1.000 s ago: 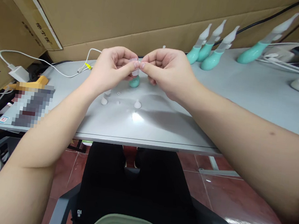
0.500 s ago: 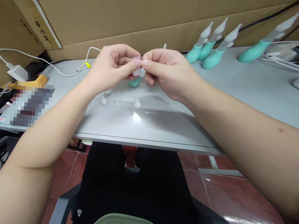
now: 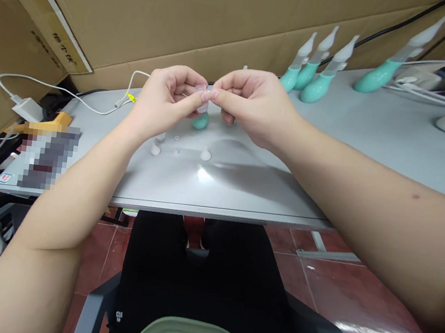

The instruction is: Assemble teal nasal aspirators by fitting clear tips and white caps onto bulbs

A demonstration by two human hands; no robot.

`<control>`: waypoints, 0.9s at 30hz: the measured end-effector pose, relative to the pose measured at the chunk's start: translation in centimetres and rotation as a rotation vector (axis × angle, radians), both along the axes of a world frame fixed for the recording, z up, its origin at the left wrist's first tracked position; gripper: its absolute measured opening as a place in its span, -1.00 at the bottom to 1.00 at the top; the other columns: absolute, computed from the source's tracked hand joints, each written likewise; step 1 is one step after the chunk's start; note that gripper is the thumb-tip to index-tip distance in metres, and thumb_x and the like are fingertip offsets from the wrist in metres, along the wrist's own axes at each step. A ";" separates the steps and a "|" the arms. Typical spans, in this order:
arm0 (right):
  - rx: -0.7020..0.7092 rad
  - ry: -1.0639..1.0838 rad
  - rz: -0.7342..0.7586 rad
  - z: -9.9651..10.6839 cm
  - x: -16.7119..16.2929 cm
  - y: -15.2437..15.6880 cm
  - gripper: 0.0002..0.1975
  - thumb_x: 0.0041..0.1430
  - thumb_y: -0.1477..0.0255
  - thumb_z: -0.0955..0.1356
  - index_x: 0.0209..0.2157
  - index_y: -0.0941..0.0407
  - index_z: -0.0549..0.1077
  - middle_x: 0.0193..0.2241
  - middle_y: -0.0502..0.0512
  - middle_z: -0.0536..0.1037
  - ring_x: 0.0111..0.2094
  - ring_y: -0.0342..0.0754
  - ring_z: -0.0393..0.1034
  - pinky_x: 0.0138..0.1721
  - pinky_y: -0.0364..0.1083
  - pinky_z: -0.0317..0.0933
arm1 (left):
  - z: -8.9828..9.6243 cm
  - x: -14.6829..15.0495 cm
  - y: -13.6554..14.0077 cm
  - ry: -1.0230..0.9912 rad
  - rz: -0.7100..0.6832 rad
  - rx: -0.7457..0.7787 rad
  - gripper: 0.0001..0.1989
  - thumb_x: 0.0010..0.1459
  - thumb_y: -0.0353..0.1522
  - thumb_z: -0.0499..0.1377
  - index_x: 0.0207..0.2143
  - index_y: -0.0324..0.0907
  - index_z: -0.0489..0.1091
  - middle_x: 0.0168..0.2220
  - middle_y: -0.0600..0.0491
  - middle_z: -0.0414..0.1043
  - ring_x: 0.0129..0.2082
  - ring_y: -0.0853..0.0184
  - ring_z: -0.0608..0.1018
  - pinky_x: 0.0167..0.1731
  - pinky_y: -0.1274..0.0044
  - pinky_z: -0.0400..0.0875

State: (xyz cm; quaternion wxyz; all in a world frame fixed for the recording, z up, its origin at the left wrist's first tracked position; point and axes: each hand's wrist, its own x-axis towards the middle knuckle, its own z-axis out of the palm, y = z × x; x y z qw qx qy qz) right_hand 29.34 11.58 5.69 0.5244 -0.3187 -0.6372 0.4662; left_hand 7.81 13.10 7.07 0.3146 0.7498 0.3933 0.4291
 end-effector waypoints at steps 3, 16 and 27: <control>0.001 -0.012 -0.027 0.1 0.2 -0.4 -0.62 0.27 0.25 0.81 -0.33 0.02 0.65 -0.39 0.07 0.53 -0.41 -0.02 0.14 -0.41 0.02 0.04 | -0.1 0.0 0.1 0.018 0.004 0.025 -0.43 0.27 0.15 0.53 -0.10 -0.14 0.61 -0.17 -0.03 0.78 -0.23 0.47 0.78 -0.16 0.57 0.83; 0.002 -0.030 0.104 -0.1 0.2 0.1 -0.47 0.19 0.07 0.82 -0.35 -0.01 0.53 -0.35 0.08 0.46 -0.41 -0.02 0.15 -0.44 0.02 0.13 | -0.1 0.0 0.0 0.053 -0.002 0.019 -0.39 0.29 0.17 0.50 -0.06 -0.19 0.58 -0.16 -0.03 0.77 -0.21 0.50 0.76 -0.15 0.62 0.77; -0.032 -0.035 0.177 0.2 0.5 -0.1 -0.45 0.27 0.03 0.79 -0.37 -0.01 0.52 -0.34 0.04 0.47 -0.44 -0.03 0.21 -0.42 0.02 0.15 | 0.3 -0.1 -0.3 0.053 -0.027 0.031 -0.37 0.30 0.18 0.48 -0.03 -0.20 0.61 -0.14 -0.04 0.77 -0.21 0.48 0.77 -0.15 0.60 0.79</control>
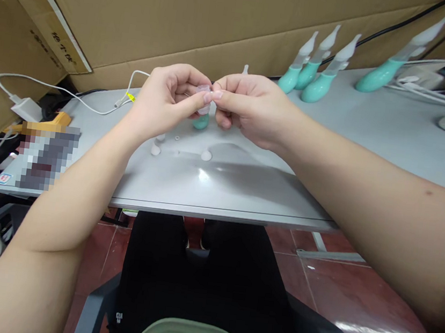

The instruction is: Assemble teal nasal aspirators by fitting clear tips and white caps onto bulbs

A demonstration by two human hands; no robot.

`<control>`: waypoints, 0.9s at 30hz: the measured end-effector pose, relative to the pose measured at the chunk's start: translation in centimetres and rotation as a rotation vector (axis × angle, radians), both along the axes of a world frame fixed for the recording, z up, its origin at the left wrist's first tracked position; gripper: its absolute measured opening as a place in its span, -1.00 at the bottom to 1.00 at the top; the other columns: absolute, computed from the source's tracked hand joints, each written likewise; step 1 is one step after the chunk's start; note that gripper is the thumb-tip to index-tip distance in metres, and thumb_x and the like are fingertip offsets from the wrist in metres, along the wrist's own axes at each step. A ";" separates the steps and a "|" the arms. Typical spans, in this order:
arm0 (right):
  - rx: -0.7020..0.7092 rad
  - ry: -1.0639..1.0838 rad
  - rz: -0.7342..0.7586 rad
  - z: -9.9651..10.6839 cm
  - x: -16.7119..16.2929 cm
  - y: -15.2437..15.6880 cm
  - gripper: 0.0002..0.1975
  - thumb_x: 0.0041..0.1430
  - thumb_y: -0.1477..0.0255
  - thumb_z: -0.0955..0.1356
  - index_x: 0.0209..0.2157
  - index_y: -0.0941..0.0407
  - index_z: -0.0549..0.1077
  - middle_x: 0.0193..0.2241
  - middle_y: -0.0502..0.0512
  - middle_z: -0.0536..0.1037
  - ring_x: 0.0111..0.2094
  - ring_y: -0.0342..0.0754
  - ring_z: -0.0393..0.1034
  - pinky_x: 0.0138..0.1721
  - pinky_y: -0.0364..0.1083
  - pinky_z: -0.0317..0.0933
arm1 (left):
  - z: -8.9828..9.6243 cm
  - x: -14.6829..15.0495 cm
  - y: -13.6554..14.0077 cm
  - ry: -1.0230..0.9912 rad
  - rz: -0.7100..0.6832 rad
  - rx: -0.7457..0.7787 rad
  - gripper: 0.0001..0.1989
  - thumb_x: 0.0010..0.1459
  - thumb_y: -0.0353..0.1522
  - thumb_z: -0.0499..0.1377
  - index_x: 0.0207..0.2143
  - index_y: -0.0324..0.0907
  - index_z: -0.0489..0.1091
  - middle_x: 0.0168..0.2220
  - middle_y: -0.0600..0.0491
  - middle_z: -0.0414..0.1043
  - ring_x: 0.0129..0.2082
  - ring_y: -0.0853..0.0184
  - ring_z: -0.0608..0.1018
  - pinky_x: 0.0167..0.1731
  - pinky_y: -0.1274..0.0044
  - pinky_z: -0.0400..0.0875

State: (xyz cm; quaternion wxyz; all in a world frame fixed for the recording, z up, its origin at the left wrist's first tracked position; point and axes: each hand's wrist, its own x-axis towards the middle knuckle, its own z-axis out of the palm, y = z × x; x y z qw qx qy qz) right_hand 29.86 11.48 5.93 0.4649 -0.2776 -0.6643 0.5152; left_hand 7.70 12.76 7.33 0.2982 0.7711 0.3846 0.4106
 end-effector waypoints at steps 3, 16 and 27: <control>-0.026 0.028 0.036 -0.2 0.1 0.5 -0.50 0.29 0.10 0.79 -0.37 0.02 0.55 -0.33 0.06 0.49 -0.43 -0.05 0.23 -0.41 -0.01 0.13 | 0.1 0.0 -0.2 0.012 -0.019 0.019 -0.32 0.28 0.23 0.47 -0.04 -0.22 0.62 -0.16 -0.04 0.76 -0.24 0.50 0.76 -0.19 0.63 0.75; 0.006 0.037 -0.061 -0.6 0.1 1.2 -0.60 0.22 0.23 0.80 -0.38 0.03 0.62 -0.37 0.07 0.53 -0.43 -0.05 0.21 -0.44 -0.02 0.09 | -0.5 -0.3 0.5 -0.008 -0.038 0.067 -0.25 0.20 0.27 0.50 -0.06 -0.24 0.62 -0.18 -0.01 0.75 -0.26 0.52 0.77 -0.23 0.68 0.73; 0.021 -0.012 -0.088 -0.7 0.2 0.9 -0.58 0.21 0.20 0.80 -0.31 0.02 0.61 -0.34 0.08 0.49 -0.38 0.01 0.14 -0.36 0.06 0.12 | -0.8 -0.2 1.0 0.106 0.010 0.103 -0.08 0.20 0.45 0.33 -0.01 -0.25 0.58 -0.14 -0.03 0.73 -0.19 0.47 0.80 -0.16 0.60 0.75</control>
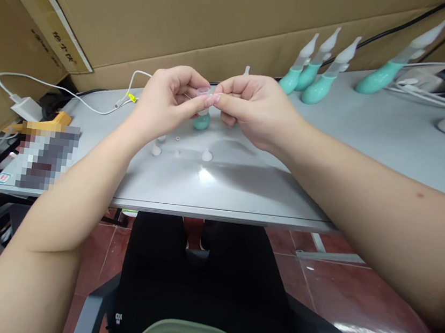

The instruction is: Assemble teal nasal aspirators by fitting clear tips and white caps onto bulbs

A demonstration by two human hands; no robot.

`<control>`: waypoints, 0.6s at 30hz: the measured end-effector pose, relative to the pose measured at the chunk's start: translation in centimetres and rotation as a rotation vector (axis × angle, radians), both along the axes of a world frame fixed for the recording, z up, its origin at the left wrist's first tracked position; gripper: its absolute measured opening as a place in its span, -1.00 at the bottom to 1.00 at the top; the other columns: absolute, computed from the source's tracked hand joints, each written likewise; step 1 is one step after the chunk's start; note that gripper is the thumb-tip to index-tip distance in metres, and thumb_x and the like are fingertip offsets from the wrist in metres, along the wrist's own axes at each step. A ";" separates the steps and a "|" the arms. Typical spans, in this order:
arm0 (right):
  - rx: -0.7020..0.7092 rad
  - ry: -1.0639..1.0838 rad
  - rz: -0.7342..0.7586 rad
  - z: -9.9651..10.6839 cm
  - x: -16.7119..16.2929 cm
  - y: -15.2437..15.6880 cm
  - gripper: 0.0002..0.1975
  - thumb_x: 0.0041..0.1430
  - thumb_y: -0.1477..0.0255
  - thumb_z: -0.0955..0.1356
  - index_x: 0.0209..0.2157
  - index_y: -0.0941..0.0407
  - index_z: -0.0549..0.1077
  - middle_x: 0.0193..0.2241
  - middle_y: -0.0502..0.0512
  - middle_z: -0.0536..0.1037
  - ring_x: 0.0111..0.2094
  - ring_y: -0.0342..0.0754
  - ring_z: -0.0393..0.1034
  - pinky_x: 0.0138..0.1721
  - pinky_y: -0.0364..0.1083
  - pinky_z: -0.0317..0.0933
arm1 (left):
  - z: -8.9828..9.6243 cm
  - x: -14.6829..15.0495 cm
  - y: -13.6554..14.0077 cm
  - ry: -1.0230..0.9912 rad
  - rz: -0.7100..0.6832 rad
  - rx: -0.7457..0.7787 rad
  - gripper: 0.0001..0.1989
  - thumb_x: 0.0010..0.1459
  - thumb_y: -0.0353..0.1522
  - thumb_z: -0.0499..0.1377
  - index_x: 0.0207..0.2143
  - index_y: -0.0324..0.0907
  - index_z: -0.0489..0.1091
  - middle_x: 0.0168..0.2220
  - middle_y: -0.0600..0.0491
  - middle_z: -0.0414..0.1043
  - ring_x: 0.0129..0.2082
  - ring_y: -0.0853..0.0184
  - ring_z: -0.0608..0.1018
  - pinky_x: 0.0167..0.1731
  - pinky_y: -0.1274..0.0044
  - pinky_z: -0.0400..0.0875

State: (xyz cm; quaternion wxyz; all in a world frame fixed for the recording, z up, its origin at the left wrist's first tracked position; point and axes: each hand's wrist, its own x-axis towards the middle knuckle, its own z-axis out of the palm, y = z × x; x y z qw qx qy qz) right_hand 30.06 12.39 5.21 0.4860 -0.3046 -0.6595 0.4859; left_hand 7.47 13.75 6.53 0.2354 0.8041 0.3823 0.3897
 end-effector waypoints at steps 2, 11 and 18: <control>0.010 0.000 0.046 0.1 -0.1 -0.2 -0.54 0.25 0.15 0.79 -0.31 0.02 0.56 -0.32 0.09 0.48 -0.38 0.01 0.12 -0.35 0.07 0.16 | 0.2 0.1 -0.3 -0.029 -0.001 -0.031 -0.15 0.23 0.38 0.38 -0.01 -0.24 0.59 -0.14 -0.04 0.74 -0.20 0.48 0.79 -0.16 0.61 0.76; -0.047 0.062 0.166 -0.2 0.2 0.2 -0.51 0.30 0.12 0.77 -0.31 0.03 0.52 -0.29 0.07 0.48 -0.40 -0.03 0.16 -0.37 0.03 0.10 | 1.1 0.4 -1.4 -0.082 -0.012 -0.107 -0.40 0.33 0.12 0.50 -0.02 -0.25 0.59 -0.16 -0.03 0.76 -0.23 0.50 0.77 -0.20 0.65 0.73; -0.105 0.133 0.250 -0.8 0.3 1.2 -0.59 0.33 0.25 0.75 -0.33 0.10 0.56 -0.38 0.04 0.38 -0.41 -0.08 0.20 -0.40 -0.09 0.12 | 1.1 0.2 -1.2 -0.117 -0.046 -0.148 -0.54 0.38 -0.03 0.50 -0.03 -0.25 0.60 -0.21 0.00 0.73 -0.25 0.50 0.77 -0.16 0.61 0.79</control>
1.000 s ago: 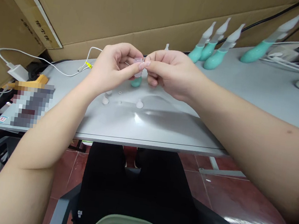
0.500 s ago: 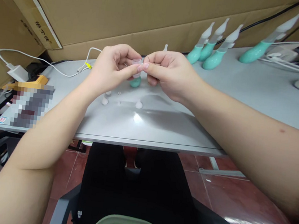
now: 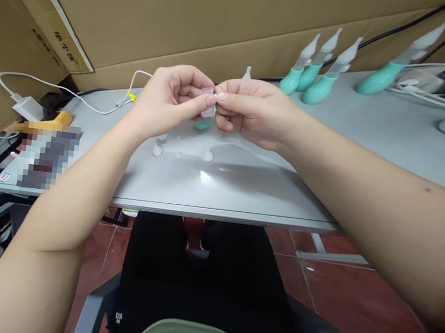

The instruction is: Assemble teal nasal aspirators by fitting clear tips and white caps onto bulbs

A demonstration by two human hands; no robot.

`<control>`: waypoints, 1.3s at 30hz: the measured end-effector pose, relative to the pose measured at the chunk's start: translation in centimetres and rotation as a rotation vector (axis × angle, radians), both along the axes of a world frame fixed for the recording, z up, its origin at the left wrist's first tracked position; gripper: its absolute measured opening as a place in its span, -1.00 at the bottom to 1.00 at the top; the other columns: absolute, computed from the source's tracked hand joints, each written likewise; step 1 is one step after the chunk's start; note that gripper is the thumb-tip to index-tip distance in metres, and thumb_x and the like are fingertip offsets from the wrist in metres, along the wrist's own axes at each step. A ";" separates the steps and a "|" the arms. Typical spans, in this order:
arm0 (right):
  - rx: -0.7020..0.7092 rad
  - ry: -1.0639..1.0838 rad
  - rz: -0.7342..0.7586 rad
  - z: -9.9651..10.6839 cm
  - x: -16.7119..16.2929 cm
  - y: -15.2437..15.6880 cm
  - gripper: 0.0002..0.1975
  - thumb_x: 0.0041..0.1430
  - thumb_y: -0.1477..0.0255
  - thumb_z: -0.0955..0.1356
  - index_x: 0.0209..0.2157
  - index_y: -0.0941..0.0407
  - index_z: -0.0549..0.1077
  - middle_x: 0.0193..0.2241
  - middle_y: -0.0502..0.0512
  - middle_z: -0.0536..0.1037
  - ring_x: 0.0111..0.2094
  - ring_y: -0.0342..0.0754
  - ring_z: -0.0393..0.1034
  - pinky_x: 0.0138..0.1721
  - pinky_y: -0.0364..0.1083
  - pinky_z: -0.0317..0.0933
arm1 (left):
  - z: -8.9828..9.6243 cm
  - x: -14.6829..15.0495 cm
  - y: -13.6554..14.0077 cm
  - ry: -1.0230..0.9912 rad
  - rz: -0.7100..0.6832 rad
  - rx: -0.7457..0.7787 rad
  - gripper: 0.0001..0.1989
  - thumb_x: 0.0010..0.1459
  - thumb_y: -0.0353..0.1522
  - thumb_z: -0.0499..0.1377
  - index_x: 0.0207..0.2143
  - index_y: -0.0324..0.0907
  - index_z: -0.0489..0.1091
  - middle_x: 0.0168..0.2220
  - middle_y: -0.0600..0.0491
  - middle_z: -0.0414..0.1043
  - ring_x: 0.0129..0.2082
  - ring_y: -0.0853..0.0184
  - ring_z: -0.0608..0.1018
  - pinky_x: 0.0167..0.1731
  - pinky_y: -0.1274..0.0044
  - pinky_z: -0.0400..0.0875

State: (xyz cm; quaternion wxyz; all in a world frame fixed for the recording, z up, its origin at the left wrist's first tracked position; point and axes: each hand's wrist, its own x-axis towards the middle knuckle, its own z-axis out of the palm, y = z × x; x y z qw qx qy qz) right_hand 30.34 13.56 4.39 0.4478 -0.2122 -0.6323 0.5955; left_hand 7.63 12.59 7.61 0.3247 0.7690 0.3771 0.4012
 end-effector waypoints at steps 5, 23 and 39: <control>-0.042 0.024 0.064 0.2 0.1 0.0 -0.59 0.40 0.34 0.70 -0.35 0.11 0.50 -0.43 -0.06 0.24 -0.46 -0.13 0.19 -0.42 -0.13 0.19 | -0.1 -0.3 0.2 0.058 -0.010 -0.001 -0.56 0.44 -0.03 0.45 0.01 -0.23 0.58 -0.23 0.04 0.70 -0.16 0.48 0.81 -0.03 0.57 0.85; -0.105 -0.046 0.045 1.2 0.0 -0.7 -0.58 0.37 0.28 0.67 -0.28 0.05 0.41 -0.27 0.03 0.36 -0.32 -0.01 0.29 -0.26 -0.04 0.33 | 0.4 0.4 -0.7 0.080 0.089 0.072 -0.76 0.47 -0.25 0.31 0.01 -0.23 0.59 -0.10 0.02 0.75 -0.18 0.52 0.79 -0.10 0.63 0.77; 0.265 -0.426 -0.195 2.3 2.0 -1.0 -0.78 0.10 0.65 0.54 -0.39 0.03 0.57 -0.46 0.03 0.56 -0.40 0.00 0.39 -0.28 0.06 0.24 | 0.9 -0.7 -1.5 0.372 0.002 0.067 -0.75 0.27 -0.26 0.46 -0.08 -0.21 0.76 -0.11 -0.03 0.81 -0.26 0.53 0.66 -0.21 0.62 0.59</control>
